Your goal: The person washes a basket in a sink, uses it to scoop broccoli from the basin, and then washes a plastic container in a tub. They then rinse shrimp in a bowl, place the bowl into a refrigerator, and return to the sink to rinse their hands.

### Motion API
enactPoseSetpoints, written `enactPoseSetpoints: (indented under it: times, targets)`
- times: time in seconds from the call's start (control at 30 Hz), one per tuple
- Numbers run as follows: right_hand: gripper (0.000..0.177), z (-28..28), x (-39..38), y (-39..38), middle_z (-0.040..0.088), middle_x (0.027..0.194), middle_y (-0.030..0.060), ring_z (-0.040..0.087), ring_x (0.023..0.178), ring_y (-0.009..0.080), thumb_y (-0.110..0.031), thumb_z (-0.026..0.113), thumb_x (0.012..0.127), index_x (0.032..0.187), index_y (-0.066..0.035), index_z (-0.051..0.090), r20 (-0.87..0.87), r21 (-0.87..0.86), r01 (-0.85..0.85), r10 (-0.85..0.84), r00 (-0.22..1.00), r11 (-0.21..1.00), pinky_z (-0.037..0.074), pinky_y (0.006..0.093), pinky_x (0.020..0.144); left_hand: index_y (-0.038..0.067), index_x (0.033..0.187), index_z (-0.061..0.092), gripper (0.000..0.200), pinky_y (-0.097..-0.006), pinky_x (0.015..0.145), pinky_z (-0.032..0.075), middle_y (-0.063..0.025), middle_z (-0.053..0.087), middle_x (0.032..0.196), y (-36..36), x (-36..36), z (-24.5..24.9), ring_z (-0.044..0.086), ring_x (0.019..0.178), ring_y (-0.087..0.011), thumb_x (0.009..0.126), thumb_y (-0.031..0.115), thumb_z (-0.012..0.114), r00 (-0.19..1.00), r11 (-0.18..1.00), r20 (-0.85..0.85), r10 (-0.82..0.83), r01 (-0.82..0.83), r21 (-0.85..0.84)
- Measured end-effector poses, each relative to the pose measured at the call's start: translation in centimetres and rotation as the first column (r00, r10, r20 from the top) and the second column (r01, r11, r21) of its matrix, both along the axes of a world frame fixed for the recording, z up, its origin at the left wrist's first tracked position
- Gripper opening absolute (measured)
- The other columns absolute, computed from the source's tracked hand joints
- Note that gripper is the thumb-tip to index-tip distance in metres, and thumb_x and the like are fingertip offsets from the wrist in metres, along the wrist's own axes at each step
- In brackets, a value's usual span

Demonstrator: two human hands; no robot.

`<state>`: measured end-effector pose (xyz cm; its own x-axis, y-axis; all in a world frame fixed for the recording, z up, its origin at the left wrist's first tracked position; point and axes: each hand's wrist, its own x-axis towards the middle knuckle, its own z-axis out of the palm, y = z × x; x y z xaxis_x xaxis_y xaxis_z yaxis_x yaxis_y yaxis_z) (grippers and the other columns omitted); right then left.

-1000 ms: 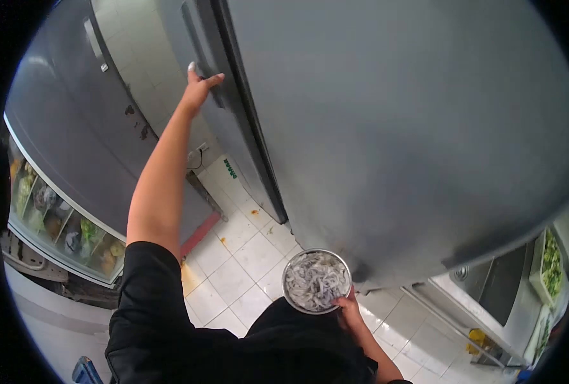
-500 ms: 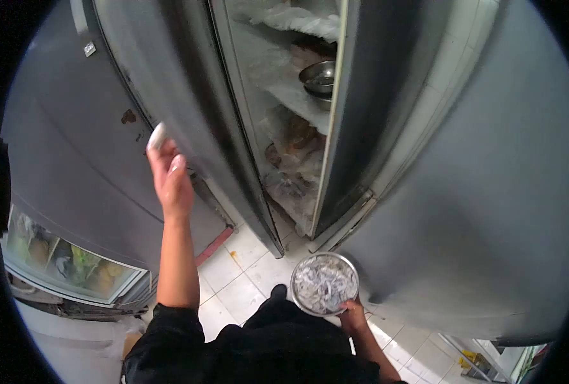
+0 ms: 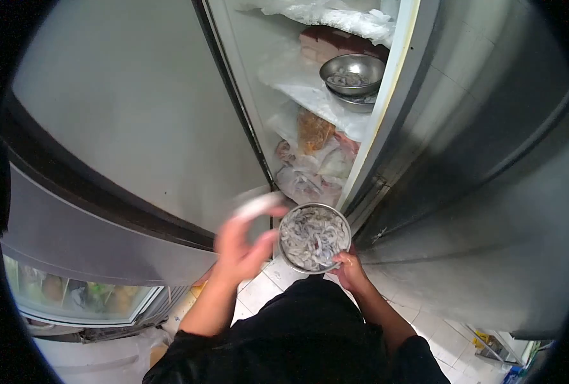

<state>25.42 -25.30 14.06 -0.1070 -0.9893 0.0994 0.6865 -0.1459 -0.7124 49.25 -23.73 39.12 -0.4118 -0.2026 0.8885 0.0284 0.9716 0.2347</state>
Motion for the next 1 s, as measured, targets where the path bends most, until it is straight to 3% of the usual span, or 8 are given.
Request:
enactPoseSetpoints:
  times: [0.03,0.1,0.2,0.33,0.6,0.73,0.8,1.0]
  targets:
    - [0.061,1.4,0.3,0.5,0.054,0.113,0.0079,0.055,0.099,0.0254,-0.019,0.056,0.071,0.129,-0.014,0.037,-0.059,0.024,0.014,-0.013,0.998,1.0,0.047,0.0498,0.078,0.003,0.118,0.053,0.041,-0.0366,0.083,0.047,-0.0143,0.064,0.1,-1.7,-2.8,-1.4,0.061,0.096,-0.0264,0.079,0.01,0.063,0.981,0.986,0.196,-0.006,-0.027,0.166]
    - [0.064,1.9,-0.1,0.7,0.052,0.115,0.0079,0.054,0.099,0.0238,-0.018,0.057,0.069,0.129,-0.016,0.036,-0.132,0.098,-0.004,0.016,0.991,0.995,0.048,0.0468,0.074,0.003,0.12,0.048,0.051,-0.0443,0.085,0.045,-0.0195,0.061,0.106,-5.3,-6.2,-3.6,0.058,0.098,-0.0363,0.074,0.017,0.066,0.613,0.958,0.777,0.14,-0.284,0.051]
    - [0.071,4.9,0.4,1.8,0.049,0.113,0.0058,0.051,0.1,0.0227,-0.018,0.057,0.066,0.132,-0.023,0.03,-0.179,0.132,0.022,0.002,0.984,0.991,0.044,0.0493,0.074,0.003,0.126,0.039,0.067,-0.0455,0.088,0.043,-0.0252,0.054,0.114,-6.2,-8.6,-7.0,0.054,0.102,-0.0406,0.068,0.016,0.069,0.529,0.938,0.785,0.322,-0.293,-0.187]
    - [0.072,4.7,0.5,1.6,0.05,0.109,0.005,0.05,0.094,0.0218,-0.019,0.057,0.065,0.132,-0.022,0.031,-0.172,0.195,-0.012,0.046,0.984,0.981,0.042,0.0474,0.072,0.003,0.131,0.03,0.081,-0.0453,0.091,0.042,-0.0289,0.049,0.118,-5.9,-8.3,-6.0,0.051,0.105,-0.0437,0.063,0.015,0.071,0.428,0.938,0.847,0.315,-0.277,-0.208]
    - [0.079,8.5,2.3,4.6,0.05,0.11,0.0053,0.05,0.091,0.0192,-0.02,0.058,0.064,0.137,-0.02,0.026,-0.27,0.149,0.009,0.032,0.962,0.989,0.042,0.0412,0.066,0.015,0.144,0.008,0.111,-0.0449,0.087,0.044,-0.027,0.052,0.116,-4.1,-6.8,-3.8,0.054,0.103,-0.042,0.055,0.009,0.074,0.428,0.943,0.879,0.212,-0.326,-0.069]
    - [0.086,10.5,1.8,4.4,0.049,0.114,0.0078,0.05,0.092,0.0193,-0.018,0.06,0.06,0.138,-0.019,0.023,-0.328,0.166,0.022,0.035,0.944,0.986,0.041,0.0375,0.064,0.011,0.142,0.015,0.106,-0.0449,0.084,0.045,-0.0268,0.055,0.109,-4.7,-6.9,-4.3,0.055,0.099,-0.042,0.053,0.007,0.073,0.541,0.96,0.827,0.152,-0.28,0.007]
    - [0.088,11.3,1.0,2.8,0.05,0.114,0.0082,0.051,0.093,0.0195,-0.017,0.06,0.059,0.139,-0.019,0.022,-0.339,0.121,0.048,-0.005,0.941,0.992,0.04,0.0361,0.063,0.014,0.145,0.008,0.116,-0.0444,0.086,0.045,-0.0276,0.055,0.111,-6.7,-8.2,-3.7,0.054,0.101,-0.043,0.051,0.006,0.074,0.562,0.961,0.824,0.071,-0.259,0.093]
    - [0.087,11.6,0.3,1.6,0.046,0.122,0.0096,0.049,0.099,0.0217,-0.014,0.06,0.059,0.139,-0.02,0.025,-0.303,0.216,0.003,0.065,0.951,0.976,0.041,0.0365,0.069,0.014,0.144,0.007,0.117,-0.044,0.089,0.042,-0.0258,0.056,0.11,-7.0,-8.0,-0.7,0.053,0.104,-0.0423,0.05,0.007,0.077,0.498,0.946,0.867,-0.024,-0.269,0.181]
